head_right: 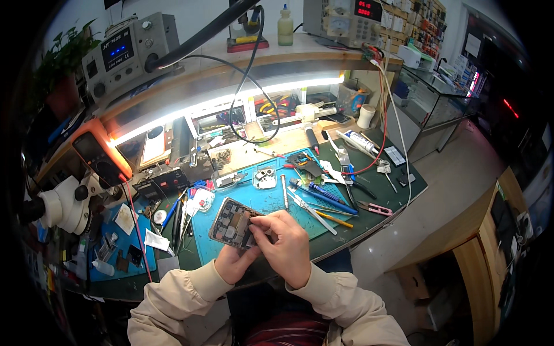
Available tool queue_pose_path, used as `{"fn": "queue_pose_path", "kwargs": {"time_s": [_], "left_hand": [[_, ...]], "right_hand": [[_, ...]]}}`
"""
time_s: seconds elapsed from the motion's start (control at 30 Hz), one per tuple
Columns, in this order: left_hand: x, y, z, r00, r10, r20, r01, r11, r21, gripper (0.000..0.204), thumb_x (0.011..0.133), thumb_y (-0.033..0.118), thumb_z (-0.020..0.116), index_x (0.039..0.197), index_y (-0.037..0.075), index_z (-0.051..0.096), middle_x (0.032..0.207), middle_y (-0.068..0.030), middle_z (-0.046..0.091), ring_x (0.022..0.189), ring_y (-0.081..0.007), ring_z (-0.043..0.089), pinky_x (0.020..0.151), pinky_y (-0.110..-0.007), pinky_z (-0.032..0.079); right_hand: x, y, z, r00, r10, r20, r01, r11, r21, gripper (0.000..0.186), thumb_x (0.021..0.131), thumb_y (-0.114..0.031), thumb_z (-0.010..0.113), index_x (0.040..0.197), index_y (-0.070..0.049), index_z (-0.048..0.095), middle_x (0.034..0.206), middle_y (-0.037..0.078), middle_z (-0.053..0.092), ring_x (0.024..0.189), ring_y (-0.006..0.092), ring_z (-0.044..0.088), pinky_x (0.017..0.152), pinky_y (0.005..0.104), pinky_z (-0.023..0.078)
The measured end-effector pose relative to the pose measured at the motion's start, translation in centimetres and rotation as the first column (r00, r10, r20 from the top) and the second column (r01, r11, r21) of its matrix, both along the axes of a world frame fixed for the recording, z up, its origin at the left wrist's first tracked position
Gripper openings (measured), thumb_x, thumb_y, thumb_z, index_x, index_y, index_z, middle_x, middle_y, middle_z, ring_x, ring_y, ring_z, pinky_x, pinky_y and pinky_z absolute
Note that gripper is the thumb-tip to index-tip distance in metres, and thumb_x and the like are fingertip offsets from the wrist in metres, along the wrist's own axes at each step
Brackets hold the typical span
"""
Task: The person disassembles a smartphone, removes the battery, and uses a multimeter to test the circuit board. They then reconnect the battery and reassemble the phone.
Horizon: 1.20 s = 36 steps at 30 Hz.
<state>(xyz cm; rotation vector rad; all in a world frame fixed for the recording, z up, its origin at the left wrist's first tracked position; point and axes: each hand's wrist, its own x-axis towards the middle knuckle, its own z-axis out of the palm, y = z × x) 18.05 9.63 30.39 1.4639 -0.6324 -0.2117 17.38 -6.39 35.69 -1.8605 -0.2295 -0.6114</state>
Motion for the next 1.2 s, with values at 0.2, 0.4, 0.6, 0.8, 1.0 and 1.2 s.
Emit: {"fn": "queue_pose_path", "kwargs": {"time_s": [0.2,0.4,0.6,0.8,1.0,1.2], "left_hand": [[0.1,0.1,-0.4,1.000,0.021,0.017,-0.022,0.998,0.058,0.046,0.105,0.007,0.058,0.148,0.000,0.044,0.140,-0.0122,0.058,0.131,-0.0227,0.055,0.110,-0.038,0.045],[-0.2,0.1,-0.8,0.998,0.057,-0.003,-0.057,0.997,0.055,0.048,0.104,0.009,0.059,0.149,0.000,0.043,0.139,-0.0115,0.058,0.130,-0.0222,0.056,0.109,-0.037,0.045],[0.0,0.1,-0.6,0.999,0.048,0.024,-0.049,0.998,0.038,0.049,0.105,0.011,0.058,0.149,0.000,0.041,0.139,-0.0114,0.057,0.130,-0.0221,0.055,0.109,-0.037,0.045],[0.5,0.5,0.3,0.978,-0.055,-0.200,0.030,0.992,-0.123,0.046,0.105,0.013,0.057,0.148,0.001,0.042,0.137,-0.0092,0.058,0.125,-0.0191,0.057,0.105,-0.036,0.048],[0.2,0.6,0.3,0.955,-0.115,-0.272,0.062,0.979,-0.195,0.044,0.105,0.015,0.057,0.145,0.002,0.044,0.134,-0.0075,0.059,0.122,-0.0169,0.057,0.103,-0.035,0.049],[0.3,0.3,-0.4,0.998,-0.026,-0.061,0.023,0.998,-0.056,0.046,0.106,0.011,0.056,0.148,0.001,0.041,0.137,-0.0097,0.058,0.126,-0.0198,0.057,0.105,-0.037,0.049]], "right_hand": [[0.3,-0.3,0.1,0.990,0.096,-0.104,-0.082,0.988,0.131,0.014,0.084,-0.007,0.083,0.096,-0.002,0.077,0.084,0.003,0.065,0.063,0.0065,0.055,0.056,0.0228,0.044],[1.0,-0.9,0.6,0.985,0.107,-0.135,-0.099,0.993,0.061,0.013,0.084,-0.010,0.084,0.092,-0.003,0.076,0.083,0.006,0.066,0.066,0.0127,0.064,0.060,0.0258,0.051],[1.1,-1.1,0.7,0.988,0.115,-0.105,-0.114,0.993,0.015,0.013,0.084,-0.008,0.083,0.094,-0.003,0.077,0.083,0.004,0.065,0.064,0.0108,0.059,0.058,0.0251,0.047],[1.2,-1.0,0.3,0.996,0.092,0.006,-0.091,0.994,-0.060,0.015,0.084,-0.003,0.082,0.099,-0.003,0.079,0.086,0.002,0.064,0.061,0.0069,0.052,0.054,0.0232,0.041],[1.0,-1.7,0.1,0.993,0.122,-0.004,-0.122,0.987,-0.106,0.017,0.085,-0.005,0.080,0.102,-0.005,0.078,0.089,0.005,0.067,0.067,0.0157,0.062,0.061,0.0282,0.050],[0.8,-0.8,0.3,0.988,0.115,-0.106,-0.109,0.992,0.065,0.016,0.085,-0.005,0.080,0.101,-0.004,0.078,0.087,0.005,0.068,0.068,0.0124,0.062,0.061,0.0269,0.050]]}}
